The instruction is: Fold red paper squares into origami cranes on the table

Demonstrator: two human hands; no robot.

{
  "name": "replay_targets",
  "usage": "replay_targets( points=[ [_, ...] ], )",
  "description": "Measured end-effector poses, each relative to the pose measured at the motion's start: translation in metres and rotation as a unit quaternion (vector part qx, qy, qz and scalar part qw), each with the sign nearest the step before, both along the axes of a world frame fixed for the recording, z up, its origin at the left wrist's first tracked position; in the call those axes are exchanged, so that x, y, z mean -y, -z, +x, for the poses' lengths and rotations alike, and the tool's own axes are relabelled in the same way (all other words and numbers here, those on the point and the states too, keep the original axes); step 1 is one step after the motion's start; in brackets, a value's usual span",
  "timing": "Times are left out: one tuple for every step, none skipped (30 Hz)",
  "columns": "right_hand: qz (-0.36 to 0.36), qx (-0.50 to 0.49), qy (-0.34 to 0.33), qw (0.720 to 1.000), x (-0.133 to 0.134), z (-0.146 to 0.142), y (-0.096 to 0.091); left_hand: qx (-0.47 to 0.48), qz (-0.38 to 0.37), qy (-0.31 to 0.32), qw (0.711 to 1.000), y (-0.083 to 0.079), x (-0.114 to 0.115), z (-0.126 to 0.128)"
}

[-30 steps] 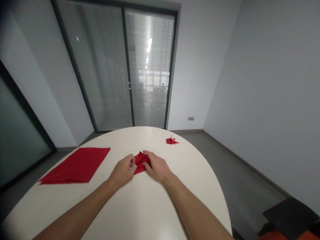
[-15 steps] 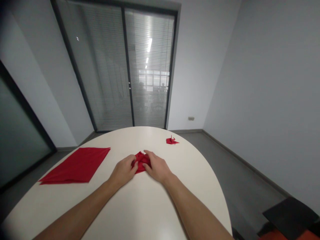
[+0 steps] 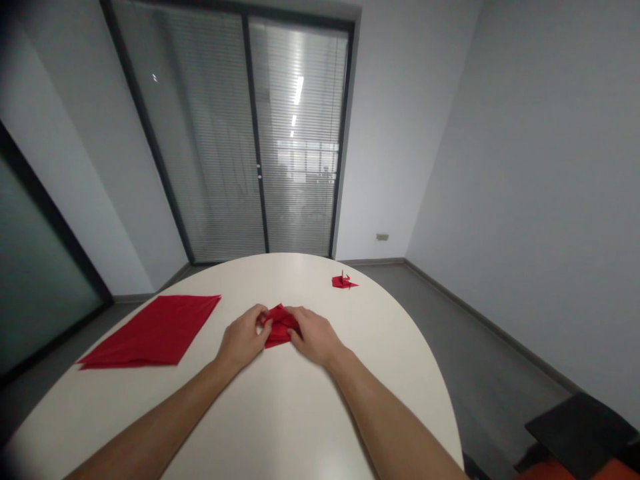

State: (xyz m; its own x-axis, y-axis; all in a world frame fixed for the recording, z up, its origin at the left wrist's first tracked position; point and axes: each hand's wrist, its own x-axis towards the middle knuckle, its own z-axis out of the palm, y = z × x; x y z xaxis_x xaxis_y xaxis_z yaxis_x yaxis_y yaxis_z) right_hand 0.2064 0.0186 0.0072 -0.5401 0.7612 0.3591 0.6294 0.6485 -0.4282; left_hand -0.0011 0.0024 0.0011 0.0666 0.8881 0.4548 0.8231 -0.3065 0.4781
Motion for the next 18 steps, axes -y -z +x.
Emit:
replay_targets(
  points=[
    [0.003, -0.001, 0.000, 1.000, -0.0001, -0.0002, -0.0002, -0.005, 0.006, 0.011, 1.000, -0.0003, 0.0004, 0.0004],
    [0.005, 0.000, 0.000, 1.000, -0.0002, -0.0004, -0.0006, -0.010, 0.011, 0.021, 1.000, -0.0008, 0.0009, 0.0009],
    [0.007, 0.003, 0.001, 1.000, -0.0002, -0.0006, -0.0011, -0.015, 0.015, 0.033, 0.999, -0.0013, 0.0015, 0.0014],
    [0.009, 0.008, 0.002, 1.000, -0.0002, -0.0008, -0.0018, -0.020, 0.017, 0.044, 0.999, -0.0018, 0.0020, 0.0019],
    [0.010, 0.015, 0.003, 1.000, -0.0001, -0.0010, -0.0026, -0.026, 0.017, 0.054, 0.998, -0.0022, 0.0025, 0.0023],
    [0.010, 0.023, 0.004, 1.000, 0.0000, -0.0011, -0.0034, -0.032, 0.016, 0.060, 0.998, -0.0025, 0.0030, 0.0026],
    [0.010, 0.029, 0.007, 1.000, 0.0002, -0.0013, -0.0041, -0.037, 0.016, 0.063, 0.997, -0.0025, 0.0033, 0.0027],
    [0.010, 0.032, 0.009, 0.999, 0.0005, -0.0014, -0.0047, -0.040, 0.016, 0.064, 0.997, -0.0025, 0.0035, 0.0028],
    [0.011, 0.032, 0.013, 0.999, 0.0008, -0.0015, -0.0052, -0.043, 0.019, 0.064, 0.997, -0.0023, 0.0036, 0.0027],
    [0.011, 0.030, 0.017, 0.999, 0.0011, -0.0016, -0.0055, -0.044, 0.023, 0.064, 0.997, -0.0021, 0.0036, 0.0026],
    [0.012, 0.026, 0.021, 0.999, 0.0013, -0.0017, -0.0056, -0.046, 0.028, 0.065, 0.996, -0.0021, 0.0036, 0.0024],
    [0.013, 0.022, 0.027, 0.999, 0.0014, -0.0016, -0.0054, -0.049, 0.032, 0.068, 0.996, -0.0023, 0.0036, 0.0023],
    [0.014, 0.019, 0.031, 0.999, 0.0014, -0.0015, -0.0050, -0.054, 0.035, 0.074, 0.995, -0.0026, 0.0036, 0.0022],
    [0.014, 0.016, 0.035, 0.999, 0.0012, -0.0012, -0.0044, -0.061, 0.035, 0.080, 0.994, -0.0033, 0.0038, 0.0021],
    [0.015, 0.015, 0.035, 0.999, 0.0008, -0.0009, -0.0036, -0.071, 0.033, 0.086, 0.993, -0.0041, 0.0041, 0.0022],
    [0.016, 0.013, 0.029, 0.999, 0.0003, -0.0005, -0.0029, -0.081, 0.030, 0.090, 0.992, -0.0050, 0.0044, 0.0023],
    [0.019, 0.010, 0.020, 1.000, -0.0004, 0.0000, -0.0021, -0.091, 0.027, 0.092, 0.991, -0.0059, 0.0049, 0.0024],
    [0.024, 0.006, 0.008, 1.000, -0.0011, 0.0004, -0.0015, -0.101, 0.024, 0.093, 0.990, -0.0067, 0.0053, 0.0025]
  ],
)
